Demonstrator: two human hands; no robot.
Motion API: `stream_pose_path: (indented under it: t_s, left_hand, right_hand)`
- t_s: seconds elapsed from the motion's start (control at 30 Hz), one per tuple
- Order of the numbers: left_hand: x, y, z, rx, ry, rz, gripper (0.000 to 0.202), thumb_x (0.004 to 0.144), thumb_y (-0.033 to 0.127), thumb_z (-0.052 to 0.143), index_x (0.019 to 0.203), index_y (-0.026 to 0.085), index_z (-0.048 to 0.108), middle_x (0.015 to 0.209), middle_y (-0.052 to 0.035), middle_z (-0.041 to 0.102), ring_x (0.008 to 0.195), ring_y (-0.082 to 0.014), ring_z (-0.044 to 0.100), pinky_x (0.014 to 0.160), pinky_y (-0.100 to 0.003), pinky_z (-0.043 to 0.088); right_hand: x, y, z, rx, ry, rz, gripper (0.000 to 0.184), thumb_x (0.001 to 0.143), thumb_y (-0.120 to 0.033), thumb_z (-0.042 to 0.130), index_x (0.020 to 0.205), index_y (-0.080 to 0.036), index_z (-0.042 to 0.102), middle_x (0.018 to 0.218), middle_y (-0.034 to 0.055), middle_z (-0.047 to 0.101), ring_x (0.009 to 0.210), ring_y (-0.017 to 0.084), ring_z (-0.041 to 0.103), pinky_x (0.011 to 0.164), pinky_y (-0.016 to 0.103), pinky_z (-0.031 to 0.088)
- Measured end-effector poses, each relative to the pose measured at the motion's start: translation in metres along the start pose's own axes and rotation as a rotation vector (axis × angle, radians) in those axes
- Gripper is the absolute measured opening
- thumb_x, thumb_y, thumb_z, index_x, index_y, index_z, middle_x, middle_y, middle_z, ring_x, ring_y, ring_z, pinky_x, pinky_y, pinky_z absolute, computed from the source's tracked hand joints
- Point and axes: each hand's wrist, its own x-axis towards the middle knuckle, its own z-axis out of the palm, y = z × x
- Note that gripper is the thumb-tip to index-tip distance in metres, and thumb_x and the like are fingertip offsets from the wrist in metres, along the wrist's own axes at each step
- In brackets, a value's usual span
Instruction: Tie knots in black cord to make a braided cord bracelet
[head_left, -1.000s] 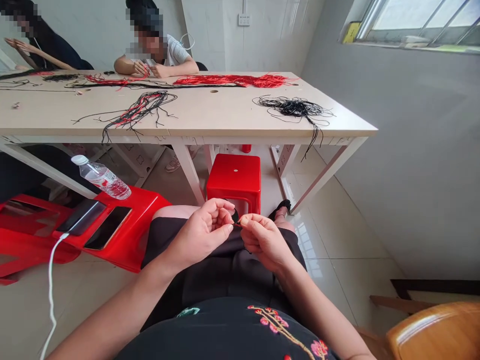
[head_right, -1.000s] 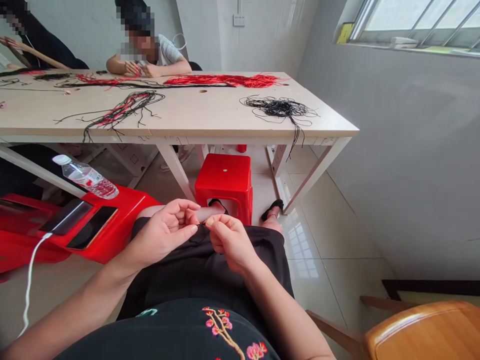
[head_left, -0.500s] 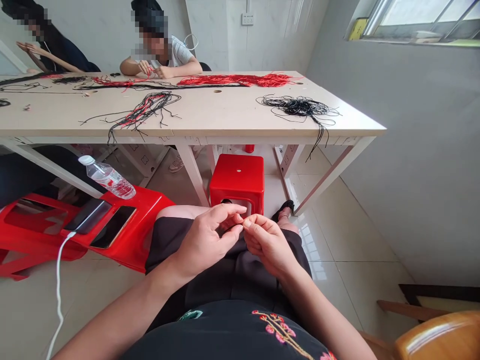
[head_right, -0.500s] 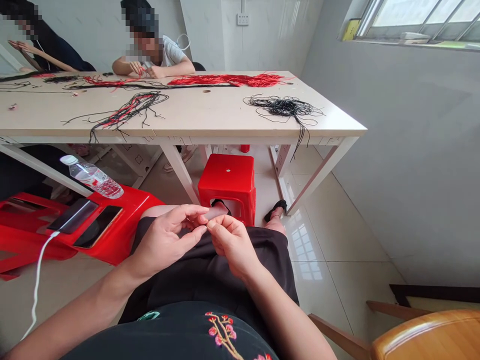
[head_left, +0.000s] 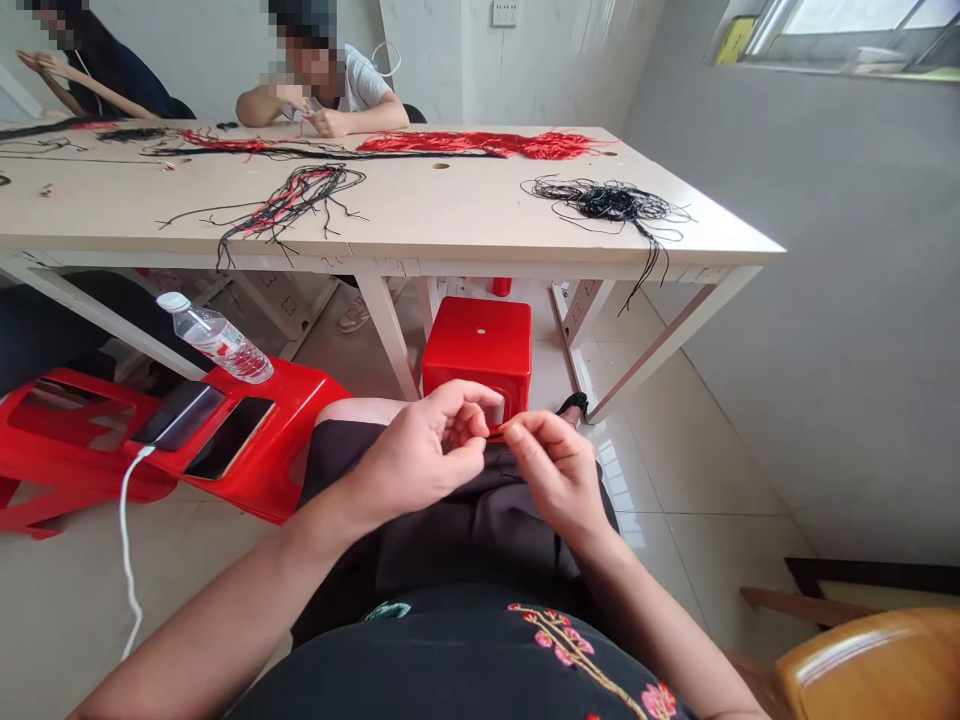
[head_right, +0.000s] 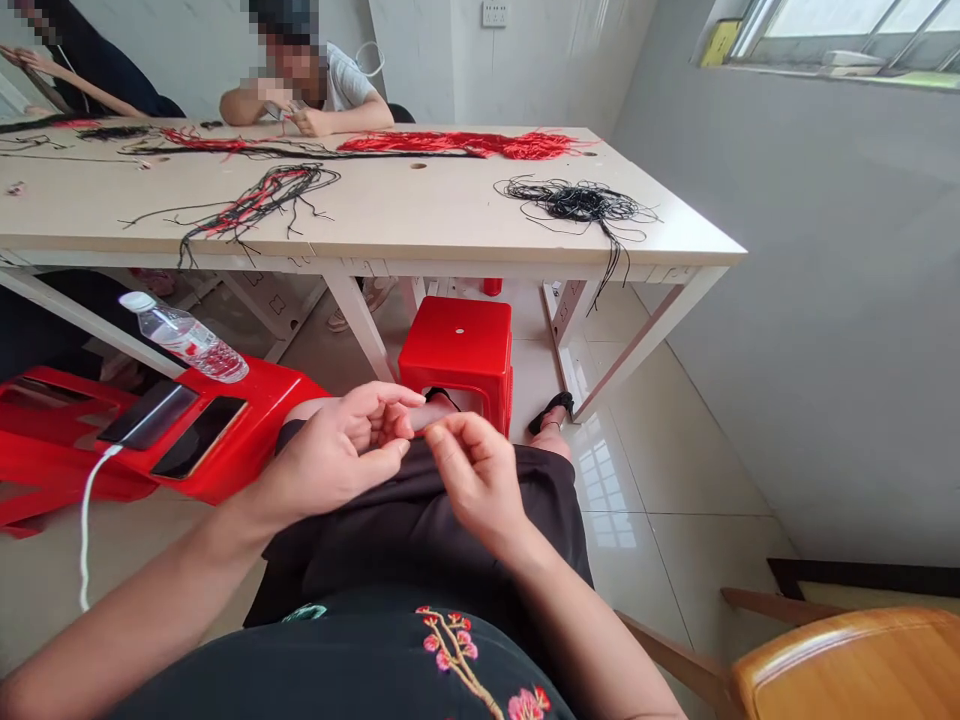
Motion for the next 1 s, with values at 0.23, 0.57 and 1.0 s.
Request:
stream_pose_path:
  t_s: [0.23, 0.57, 1.0]
  left_hand:
    - [0.006, -0.011, -0.017, -0.236, 0.023, -0.153, 0.025, 0.072, 0.022, 0.067, 0.095, 0.016, 0.059, 0.077, 0.0, 0.061, 0.073, -0.0091, 0.06, 0.072, -0.022, 0.051]
    - [0.004, 0.001, -0.025, -0.263, 0.171, -0.166, 0.024, 0.066, 0.023, 0.072, 0.086, 0.015, 0.061, 0.077, -0.0016, 0.067, 0.077, -0.013, 0.066, 0.079, -0.027, 0.054]
    - [-0.001, 0.003, -0.03, -0.276, 0.252, -0.178, 0.024, 0.063, 0.021, 0.073, 0.084, 0.016, 0.064, 0.073, 0.0003, 0.063, 0.071, -0.0113, 0.061, 0.074, -0.025, 0.053]
  right_hand:
    - [0.008, 0.008, -0.02, 0.037, -0.029, 0.124, 0.025, 0.073, -0.04, 0.066, 0.079, -0.016, 0.061, 0.06, -0.0019, 0.052, 0.052, 0.007, 0.041, 0.047, 0.02, 0.034]
    - [0.004, 0.012, -0.02, 0.122, -0.093, 0.201, 0.023, 0.076, -0.038, 0.065, 0.071, -0.016, 0.059, 0.053, -0.0058, 0.041, 0.047, 0.005, 0.029, 0.043, 0.02, 0.022]
    - [0.005, 0.014, -0.021, 0.261, -0.028, 0.24, 0.02, 0.076, -0.033, 0.068, 0.071, -0.016, 0.06, 0.051, -0.007, 0.036, 0.046, 0.004, 0.027, 0.042, 0.018, 0.019]
